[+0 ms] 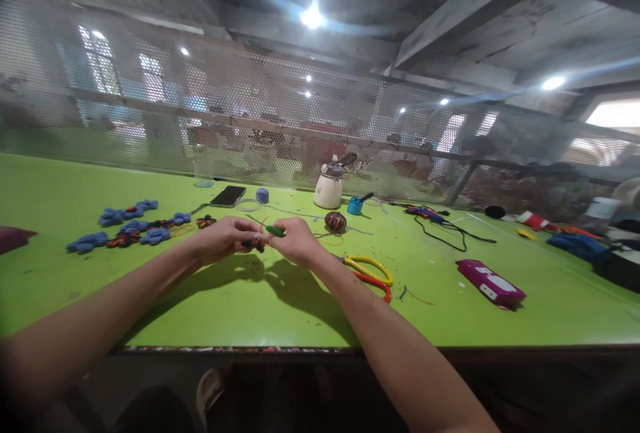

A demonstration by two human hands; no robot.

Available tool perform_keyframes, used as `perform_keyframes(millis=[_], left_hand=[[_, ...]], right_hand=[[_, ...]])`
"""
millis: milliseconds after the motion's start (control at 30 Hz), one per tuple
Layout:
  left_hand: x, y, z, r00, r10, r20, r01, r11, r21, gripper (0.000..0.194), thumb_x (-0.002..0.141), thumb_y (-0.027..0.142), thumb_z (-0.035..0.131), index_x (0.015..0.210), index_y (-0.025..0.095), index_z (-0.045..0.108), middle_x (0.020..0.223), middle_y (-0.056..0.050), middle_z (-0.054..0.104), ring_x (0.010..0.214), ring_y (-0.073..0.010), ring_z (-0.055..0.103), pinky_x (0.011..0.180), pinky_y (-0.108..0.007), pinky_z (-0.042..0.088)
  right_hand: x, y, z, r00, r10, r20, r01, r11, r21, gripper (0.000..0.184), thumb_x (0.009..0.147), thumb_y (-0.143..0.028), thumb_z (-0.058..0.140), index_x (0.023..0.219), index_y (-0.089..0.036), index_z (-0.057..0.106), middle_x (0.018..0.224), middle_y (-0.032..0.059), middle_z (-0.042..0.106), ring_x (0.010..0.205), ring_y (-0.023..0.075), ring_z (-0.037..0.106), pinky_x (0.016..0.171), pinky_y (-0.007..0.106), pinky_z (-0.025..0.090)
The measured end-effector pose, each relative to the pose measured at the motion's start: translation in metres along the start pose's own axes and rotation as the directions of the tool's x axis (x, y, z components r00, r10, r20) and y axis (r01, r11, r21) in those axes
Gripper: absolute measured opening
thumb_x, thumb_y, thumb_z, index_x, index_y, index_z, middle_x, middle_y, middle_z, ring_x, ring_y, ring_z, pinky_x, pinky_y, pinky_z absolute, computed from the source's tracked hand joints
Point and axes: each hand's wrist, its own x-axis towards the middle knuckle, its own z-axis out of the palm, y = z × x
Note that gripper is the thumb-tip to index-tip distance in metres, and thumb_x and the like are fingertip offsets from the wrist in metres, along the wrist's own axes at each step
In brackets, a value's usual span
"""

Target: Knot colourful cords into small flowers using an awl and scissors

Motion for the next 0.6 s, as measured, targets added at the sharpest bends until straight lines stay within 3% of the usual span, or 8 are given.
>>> perform_keyframes(millis=[200,333,433,600], left_hand=[[0.0005,0.0005,0.0003,1.0,-0.003,-0.003,0.003,1.0,-0.03,0.009,0.063,0.016,0.076,0.068,0.011,0.07,0.068,-0.007,0.069,0.064,-0.011,0.061,0.055,-0.02,0.042],[0.0018,-0.0001,-0.0001,1.0,-0.012,-0.024,0.011,0.999,-0.045,0.01,0.061,0.014,0.077,0.067,0.011,0.069,0.068,-0.007,0.069,0.062,-0.0112,0.06,0.053,-0.02,0.041],[0.0036,-0.0019,-0.0017,0.998,-0.032,-0.047,0.03,0.998,-0.057,0.01,0.059,0.013,0.077,0.065,0.012,0.069,0.064,-0.006,0.068,0.059,-0.011,0.059,0.051,-0.02,0.041],[0.0048,-0.004,-0.0039,0.997,-0.05,-0.057,0.047,0.998,-0.047,0.01,0.058,0.011,0.076,0.064,0.013,0.067,0.062,-0.004,0.066,0.06,-0.0104,0.06,0.051,-0.018,0.041]], right_hand=[[0.0011,0.0058,0.0062,0.999,-0.014,-0.042,0.016,0.999,0.049,0.017,0.072,-0.027,0.061,0.064,-0.012,0.061,0.057,-0.0019,0.051,0.054,0.0094,0.042,0.052,0.021,0.033],[-0.0015,0.0041,0.0064,0.964,-0.236,-0.123,0.221,0.968,-0.122,0.011,0.072,-0.018,0.061,0.062,-0.012,0.061,0.061,0.001,0.057,0.058,0.0109,0.049,0.056,0.022,0.035],[-0.0036,0.0046,0.0073,0.909,-0.411,-0.073,0.387,0.894,-0.226,0.009,0.073,-0.011,0.058,0.067,-0.013,0.064,0.066,0.0033,0.06,0.061,0.0119,0.052,0.058,0.022,0.037],[-0.0037,0.0093,0.0094,0.886,-0.464,0.002,0.448,0.854,-0.264,0.015,0.07,-0.003,0.057,0.073,-0.014,0.067,0.071,0.0039,0.062,0.064,0.0122,0.054,0.06,0.022,0.039]])
